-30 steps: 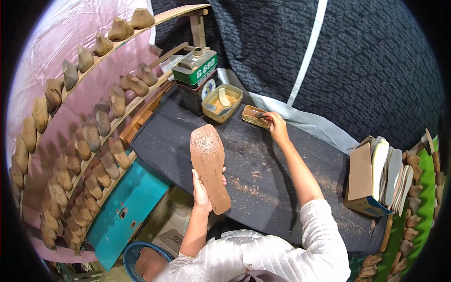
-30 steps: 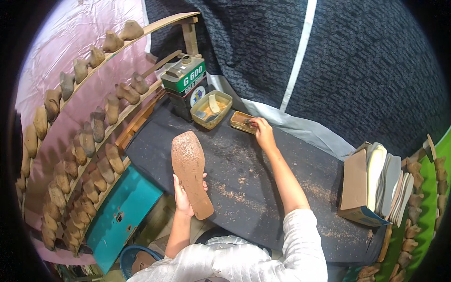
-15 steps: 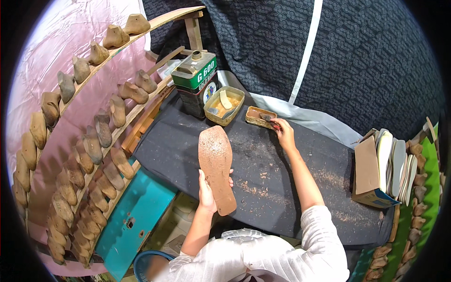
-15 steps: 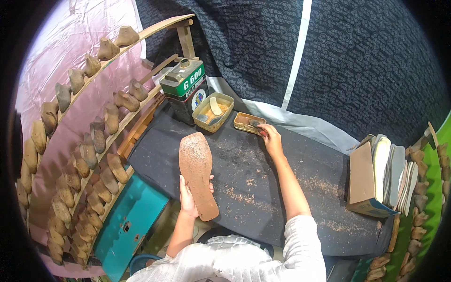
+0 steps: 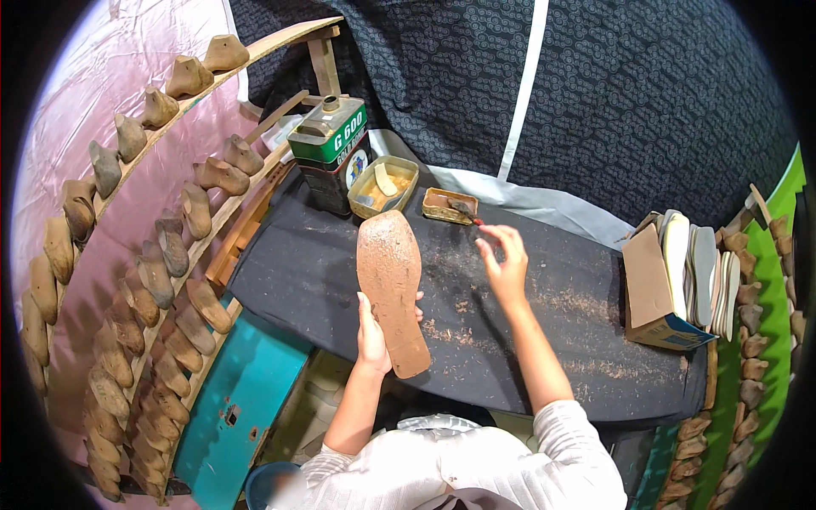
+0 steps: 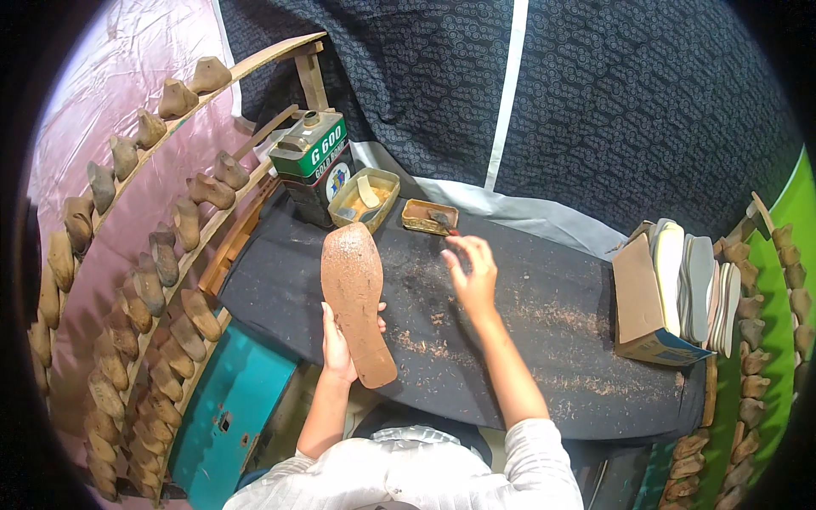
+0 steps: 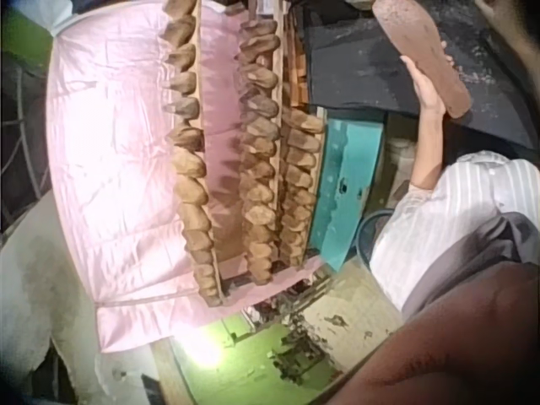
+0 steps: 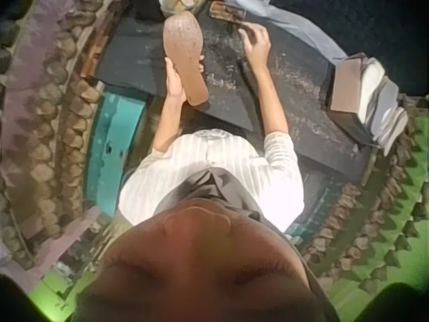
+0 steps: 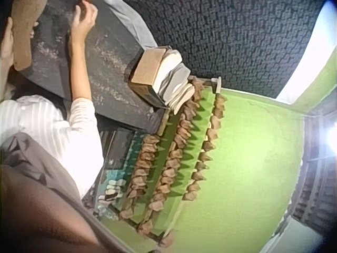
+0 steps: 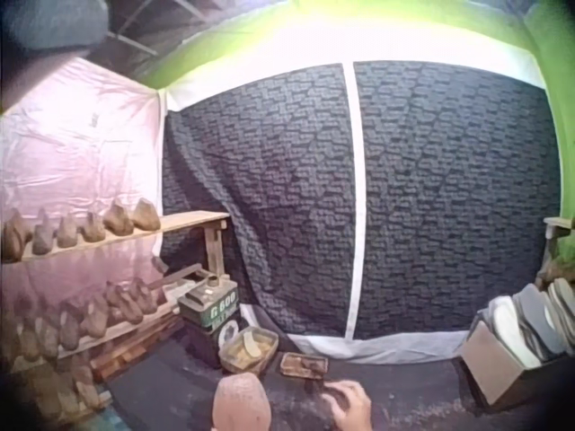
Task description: Applying adhesive to the underside of shoe soles using a handheld brush.
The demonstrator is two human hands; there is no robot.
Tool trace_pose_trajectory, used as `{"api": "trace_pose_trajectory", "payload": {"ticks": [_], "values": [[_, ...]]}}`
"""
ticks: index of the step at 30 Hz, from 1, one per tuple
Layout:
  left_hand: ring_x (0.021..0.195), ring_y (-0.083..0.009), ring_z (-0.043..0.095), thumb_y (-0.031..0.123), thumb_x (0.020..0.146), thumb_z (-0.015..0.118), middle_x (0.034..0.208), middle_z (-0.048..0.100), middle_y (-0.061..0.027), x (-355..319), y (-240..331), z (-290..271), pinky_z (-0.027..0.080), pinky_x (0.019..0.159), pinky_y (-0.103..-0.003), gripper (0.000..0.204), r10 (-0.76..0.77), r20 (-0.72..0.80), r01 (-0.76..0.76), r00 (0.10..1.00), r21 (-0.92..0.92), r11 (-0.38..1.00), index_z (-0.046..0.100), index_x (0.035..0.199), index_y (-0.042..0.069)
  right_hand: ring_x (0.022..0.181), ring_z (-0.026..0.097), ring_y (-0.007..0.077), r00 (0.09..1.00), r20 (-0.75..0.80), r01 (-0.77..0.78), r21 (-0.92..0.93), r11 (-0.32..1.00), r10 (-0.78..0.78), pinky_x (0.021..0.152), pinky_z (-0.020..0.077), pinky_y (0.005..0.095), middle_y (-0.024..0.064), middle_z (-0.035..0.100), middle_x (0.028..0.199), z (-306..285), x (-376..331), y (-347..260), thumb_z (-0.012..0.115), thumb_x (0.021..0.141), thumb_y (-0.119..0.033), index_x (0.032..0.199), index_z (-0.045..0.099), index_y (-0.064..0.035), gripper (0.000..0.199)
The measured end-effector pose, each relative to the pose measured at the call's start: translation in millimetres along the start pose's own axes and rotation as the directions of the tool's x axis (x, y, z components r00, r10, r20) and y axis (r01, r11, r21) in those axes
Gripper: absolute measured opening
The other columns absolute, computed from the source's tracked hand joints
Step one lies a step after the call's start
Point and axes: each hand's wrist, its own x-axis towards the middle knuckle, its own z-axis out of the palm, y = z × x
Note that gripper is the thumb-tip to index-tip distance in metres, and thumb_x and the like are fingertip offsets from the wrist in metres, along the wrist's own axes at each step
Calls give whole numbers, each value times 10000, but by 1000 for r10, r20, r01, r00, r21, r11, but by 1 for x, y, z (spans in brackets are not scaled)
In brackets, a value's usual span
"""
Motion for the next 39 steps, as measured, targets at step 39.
{"api": "trace_pose_trajectory", "payload": {"ticks": [39], "values": [[650,-110,615,309,899,582,831,629,-39,-426,-132,36,511,587,-243,365,537,-793,-420,288,400,815,614,1086,-3,669,577,78,201,955,-842,282,460,-218,651,489,225,50,659,797,-109,-294,-237,705,798,-110,998,643,46,262]]}}
